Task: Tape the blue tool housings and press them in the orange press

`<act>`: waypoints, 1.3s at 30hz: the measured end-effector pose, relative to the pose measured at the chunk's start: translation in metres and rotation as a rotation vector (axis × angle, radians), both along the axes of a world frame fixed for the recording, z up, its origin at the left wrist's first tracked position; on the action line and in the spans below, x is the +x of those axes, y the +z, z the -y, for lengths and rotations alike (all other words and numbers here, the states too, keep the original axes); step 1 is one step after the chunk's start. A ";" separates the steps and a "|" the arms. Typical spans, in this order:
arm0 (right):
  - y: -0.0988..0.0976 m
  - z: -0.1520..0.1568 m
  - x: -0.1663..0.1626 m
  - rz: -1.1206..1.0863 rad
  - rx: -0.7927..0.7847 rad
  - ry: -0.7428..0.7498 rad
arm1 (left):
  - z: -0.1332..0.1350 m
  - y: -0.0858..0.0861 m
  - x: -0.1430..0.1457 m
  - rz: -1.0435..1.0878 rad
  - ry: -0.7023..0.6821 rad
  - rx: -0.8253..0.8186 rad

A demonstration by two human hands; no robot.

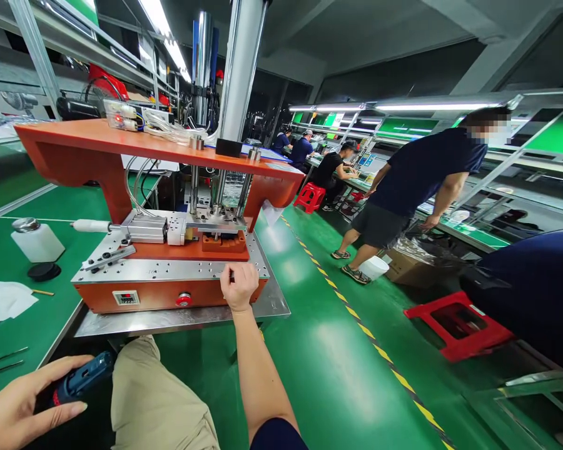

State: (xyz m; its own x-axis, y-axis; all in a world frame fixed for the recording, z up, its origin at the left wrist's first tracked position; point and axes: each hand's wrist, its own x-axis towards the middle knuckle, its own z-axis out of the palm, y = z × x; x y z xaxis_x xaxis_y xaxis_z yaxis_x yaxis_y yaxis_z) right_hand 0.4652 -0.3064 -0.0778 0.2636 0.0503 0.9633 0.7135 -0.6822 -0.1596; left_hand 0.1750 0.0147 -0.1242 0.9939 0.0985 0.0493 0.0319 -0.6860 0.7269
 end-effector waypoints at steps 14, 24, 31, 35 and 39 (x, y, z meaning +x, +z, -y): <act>0.000 0.000 -0.001 -0.045 -0.015 -0.026 | 0.000 0.000 0.000 -0.017 -0.001 -0.002; 0.000 0.002 -0.001 -0.036 -0.021 -0.025 | 0.018 0.036 0.002 -0.078 0.016 0.000; -0.004 0.003 0.003 0.004 -0.033 -0.043 | 0.029 0.057 0.002 -0.190 0.032 -0.068; -0.006 0.003 0.004 -0.018 -0.036 -0.069 | 0.032 0.064 0.002 -0.207 0.021 -0.094; -0.007 0.004 0.005 -0.027 -0.037 -0.057 | 0.035 0.070 0.003 -0.194 0.007 -0.085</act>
State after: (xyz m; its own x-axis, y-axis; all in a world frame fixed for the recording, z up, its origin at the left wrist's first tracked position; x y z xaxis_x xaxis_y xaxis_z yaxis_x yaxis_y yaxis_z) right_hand 0.4698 -0.3103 -0.0846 0.2927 0.0696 0.9537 0.6691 -0.7274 -0.1522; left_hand 0.1780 -0.0198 -0.0547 0.9833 0.1007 -0.1518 0.1813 -0.6220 0.7617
